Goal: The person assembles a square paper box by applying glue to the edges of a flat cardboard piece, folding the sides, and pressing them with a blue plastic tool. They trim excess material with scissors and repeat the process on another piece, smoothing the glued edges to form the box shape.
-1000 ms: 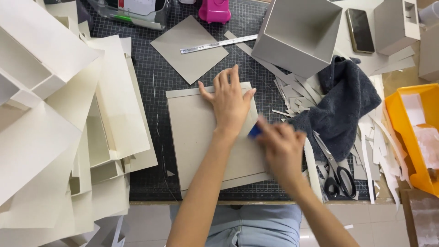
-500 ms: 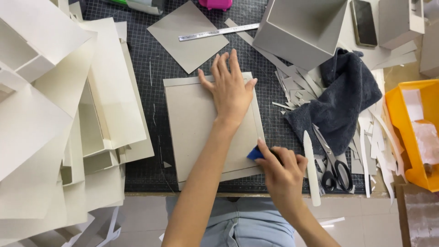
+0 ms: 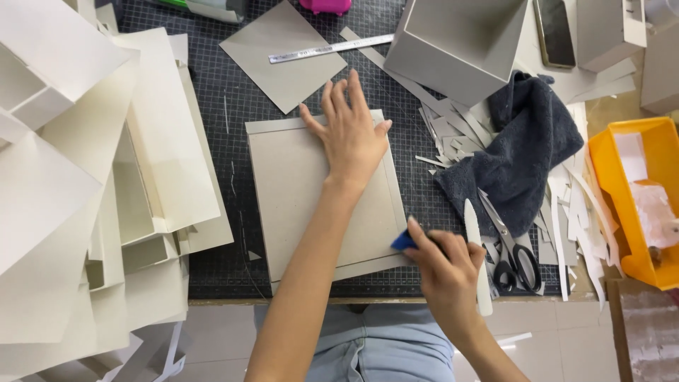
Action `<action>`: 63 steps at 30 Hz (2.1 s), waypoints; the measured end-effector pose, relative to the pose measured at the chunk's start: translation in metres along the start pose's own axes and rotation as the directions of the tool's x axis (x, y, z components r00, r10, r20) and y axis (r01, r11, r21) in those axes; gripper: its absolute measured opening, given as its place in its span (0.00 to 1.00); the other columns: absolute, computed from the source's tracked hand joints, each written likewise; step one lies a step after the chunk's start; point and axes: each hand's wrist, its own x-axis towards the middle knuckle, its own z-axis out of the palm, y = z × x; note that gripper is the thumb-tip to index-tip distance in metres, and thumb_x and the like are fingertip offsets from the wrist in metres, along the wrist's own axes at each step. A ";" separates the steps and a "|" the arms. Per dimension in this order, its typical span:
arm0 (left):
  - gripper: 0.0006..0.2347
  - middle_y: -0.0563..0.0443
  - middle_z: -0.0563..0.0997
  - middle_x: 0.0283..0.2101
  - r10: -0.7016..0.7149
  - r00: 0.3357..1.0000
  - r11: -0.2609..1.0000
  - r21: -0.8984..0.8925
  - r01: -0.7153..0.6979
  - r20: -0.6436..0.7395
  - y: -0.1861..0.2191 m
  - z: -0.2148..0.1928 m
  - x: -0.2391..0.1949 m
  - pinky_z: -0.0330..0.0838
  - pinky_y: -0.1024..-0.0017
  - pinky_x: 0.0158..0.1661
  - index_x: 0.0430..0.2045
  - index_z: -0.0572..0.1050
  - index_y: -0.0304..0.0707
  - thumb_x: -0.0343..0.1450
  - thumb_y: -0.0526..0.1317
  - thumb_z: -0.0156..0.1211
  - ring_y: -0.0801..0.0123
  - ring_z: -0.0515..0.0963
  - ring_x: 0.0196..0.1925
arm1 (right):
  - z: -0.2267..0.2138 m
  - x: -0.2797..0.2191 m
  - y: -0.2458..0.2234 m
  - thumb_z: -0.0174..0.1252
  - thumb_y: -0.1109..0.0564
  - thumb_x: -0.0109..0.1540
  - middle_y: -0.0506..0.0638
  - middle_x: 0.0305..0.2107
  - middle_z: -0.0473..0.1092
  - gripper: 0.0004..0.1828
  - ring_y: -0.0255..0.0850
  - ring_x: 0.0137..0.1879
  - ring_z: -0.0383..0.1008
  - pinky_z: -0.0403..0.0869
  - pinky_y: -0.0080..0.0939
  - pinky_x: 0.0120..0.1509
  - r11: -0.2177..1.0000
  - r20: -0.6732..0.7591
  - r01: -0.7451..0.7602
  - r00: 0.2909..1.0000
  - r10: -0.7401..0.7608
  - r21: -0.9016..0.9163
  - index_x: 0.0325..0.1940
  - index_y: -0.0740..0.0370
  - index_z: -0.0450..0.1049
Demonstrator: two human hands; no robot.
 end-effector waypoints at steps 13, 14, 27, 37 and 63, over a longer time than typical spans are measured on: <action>0.15 0.50 0.85 0.28 0.151 0.988 0.909 -0.399 -0.123 0.039 -0.021 -0.001 0.022 0.61 0.54 0.61 0.54 0.74 0.47 0.72 0.42 0.55 0.57 0.86 0.40 | 0.082 0.137 0.069 0.67 0.55 0.62 0.43 0.31 0.71 0.16 0.37 0.36 0.68 0.51 0.44 0.50 0.946 -0.244 0.323 0.919 -0.310 0.014 0.55 0.52 0.81; 0.16 0.47 0.85 0.28 0.141 0.990 0.883 -0.452 -0.127 -0.002 -0.018 -0.004 0.021 0.61 0.54 0.61 0.53 0.73 0.43 0.76 0.46 0.45 0.57 0.87 0.40 | 0.087 0.146 0.073 0.67 0.55 0.62 0.42 0.31 0.71 0.16 0.37 0.37 0.67 0.51 0.44 0.50 0.935 -0.257 0.353 0.906 -0.336 0.022 0.54 0.52 0.82; 0.29 0.42 0.83 0.22 0.139 0.989 0.715 -0.685 -0.137 -0.053 -0.007 -0.032 0.006 0.71 0.48 0.54 0.54 0.67 0.38 0.77 0.60 0.21 0.44 0.85 0.44 | 0.109 0.197 0.095 0.70 0.60 0.61 0.45 0.30 0.72 0.11 0.39 0.34 0.65 0.50 0.45 0.48 0.817 -0.293 0.552 0.819 -0.493 0.168 0.48 0.56 0.84; 0.34 0.46 0.82 0.19 0.132 0.991 0.729 -0.679 -0.089 0.012 -0.004 -0.041 0.007 0.75 0.48 0.45 0.54 0.66 0.41 0.74 0.66 0.16 0.46 0.86 0.37 | 0.115 0.198 0.071 0.65 0.65 0.63 0.41 0.28 0.70 0.08 0.38 0.33 0.66 0.50 0.43 0.46 0.809 -0.307 0.551 0.821 -0.481 0.206 0.34 0.52 0.80; 0.40 0.63 0.61 0.06 0.133 0.986 0.786 -0.617 -0.043 0.102 -0.004 -0.033 0.016 0.60 0.80 0.13 0.51 0.74 0.40 0.66 0.68 0.16 0.78 0.66 0.10 | 0.019 -0.029 0.052 0.44 0.69 0.67 0.50 0.30 0.71 0.21 0.44 0.35 0.70 0.58 0.45 0.61 0.909 -0.327 0.414 0.852 -0.408 -0.054 0.37 0.55 0.83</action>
